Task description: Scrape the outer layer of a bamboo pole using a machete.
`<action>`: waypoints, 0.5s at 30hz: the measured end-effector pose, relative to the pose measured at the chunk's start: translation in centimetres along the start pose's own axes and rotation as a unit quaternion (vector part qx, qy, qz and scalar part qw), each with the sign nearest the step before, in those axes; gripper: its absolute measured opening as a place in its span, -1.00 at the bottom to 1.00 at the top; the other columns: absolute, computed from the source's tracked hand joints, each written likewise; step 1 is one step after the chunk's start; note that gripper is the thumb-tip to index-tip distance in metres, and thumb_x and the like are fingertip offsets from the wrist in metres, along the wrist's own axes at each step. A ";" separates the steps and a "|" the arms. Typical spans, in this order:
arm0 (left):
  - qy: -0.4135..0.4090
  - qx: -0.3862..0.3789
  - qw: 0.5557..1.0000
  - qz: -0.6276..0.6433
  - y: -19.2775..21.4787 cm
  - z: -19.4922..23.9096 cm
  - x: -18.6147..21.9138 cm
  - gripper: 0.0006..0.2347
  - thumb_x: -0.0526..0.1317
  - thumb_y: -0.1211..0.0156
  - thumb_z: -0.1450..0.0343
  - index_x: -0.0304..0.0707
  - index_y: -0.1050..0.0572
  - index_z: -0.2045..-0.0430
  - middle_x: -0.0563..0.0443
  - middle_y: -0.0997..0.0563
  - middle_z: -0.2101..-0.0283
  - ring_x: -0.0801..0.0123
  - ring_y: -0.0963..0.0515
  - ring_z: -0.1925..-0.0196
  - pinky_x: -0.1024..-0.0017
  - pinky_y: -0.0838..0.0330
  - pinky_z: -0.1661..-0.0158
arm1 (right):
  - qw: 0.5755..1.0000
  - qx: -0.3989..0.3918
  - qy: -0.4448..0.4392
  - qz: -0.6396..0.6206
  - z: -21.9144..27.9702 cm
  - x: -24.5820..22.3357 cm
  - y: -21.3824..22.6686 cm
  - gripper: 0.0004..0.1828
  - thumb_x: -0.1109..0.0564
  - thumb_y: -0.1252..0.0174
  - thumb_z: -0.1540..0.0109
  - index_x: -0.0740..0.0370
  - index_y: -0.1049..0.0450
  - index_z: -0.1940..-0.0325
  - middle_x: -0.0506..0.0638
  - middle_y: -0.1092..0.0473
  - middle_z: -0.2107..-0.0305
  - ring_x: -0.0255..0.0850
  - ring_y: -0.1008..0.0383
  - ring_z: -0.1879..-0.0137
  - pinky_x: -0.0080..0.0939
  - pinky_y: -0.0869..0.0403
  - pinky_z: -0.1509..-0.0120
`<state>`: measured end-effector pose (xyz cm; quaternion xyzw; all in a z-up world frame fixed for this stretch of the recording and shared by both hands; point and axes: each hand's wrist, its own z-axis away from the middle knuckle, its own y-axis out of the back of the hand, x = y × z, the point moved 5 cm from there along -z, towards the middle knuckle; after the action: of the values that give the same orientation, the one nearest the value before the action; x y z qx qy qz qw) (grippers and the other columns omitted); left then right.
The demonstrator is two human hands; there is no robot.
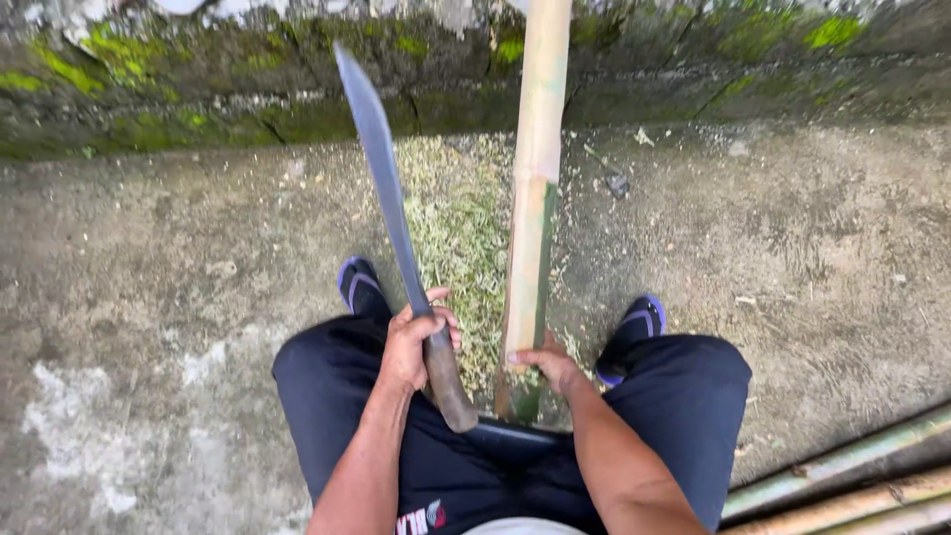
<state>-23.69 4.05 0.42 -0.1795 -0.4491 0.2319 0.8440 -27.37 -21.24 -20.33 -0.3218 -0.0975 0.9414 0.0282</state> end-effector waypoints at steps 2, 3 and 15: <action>-0.015 0.004 1.000 -0.002 -0.1 -1.8 0.3 -0.71 -0.31 -0.06 -0.34 -0.32 -0.45 0.06 -0.08 -0.54 0.52 0.26 -0.55 0.59 0.29 -0.50 0.53 | 1.000 0.011 0.021 0.003 0.6 -1.3 -0.8 0.12 0.21 -0.50 0.21 0.18 -0.15 -0.39 0.15 -0.47 -0.09 0.05 -0.39 -0.30 0.09 -0.29 -0.45; -0.017 0.019 1.000 0.000 0.1 -2.1 -0.3 -0.69 -0.34 -0.06 -0.33 -0.30 -0.45 0.04 -0.08 -0.53 0.54 0.26 -0.54 0.60 0.29 -0.49 0.54 | 0.999 0.024 0.024 0.005 1.5 -1.1 -0.9 0.08 0.23 -0.50 0.22 0.21 -0.19 -0.35 0.16 -0.49 -0.06 0.06 -0.42 -0.29 0.06 -0.29 -0.46; 0.070 0.041 0.996 0.019 -0.3 -4.9 -4.0 -0.80 -0.31 -0.15 -0.38 -0.33 -0.48 0.14 -0.04 -0.48 0.63 0.30 -0.49 0.68 0.31 -0.46 0.62 | 0.978 0.150 0.117 0.088 4.6 -4.4 -5.3 -0.09 0.19 -0.47 0.24 0.31 -0.27 -0.15 0.10 -0.53 0.16 -0.07 -0.58 0.04 -0.13 -0.55 -0.17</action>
<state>-21.43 1.17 -4.78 -0.1690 -0.3752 0.2527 0.8757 -26.74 -17.28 -13.01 -0.4292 0.0770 0.8999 0.0047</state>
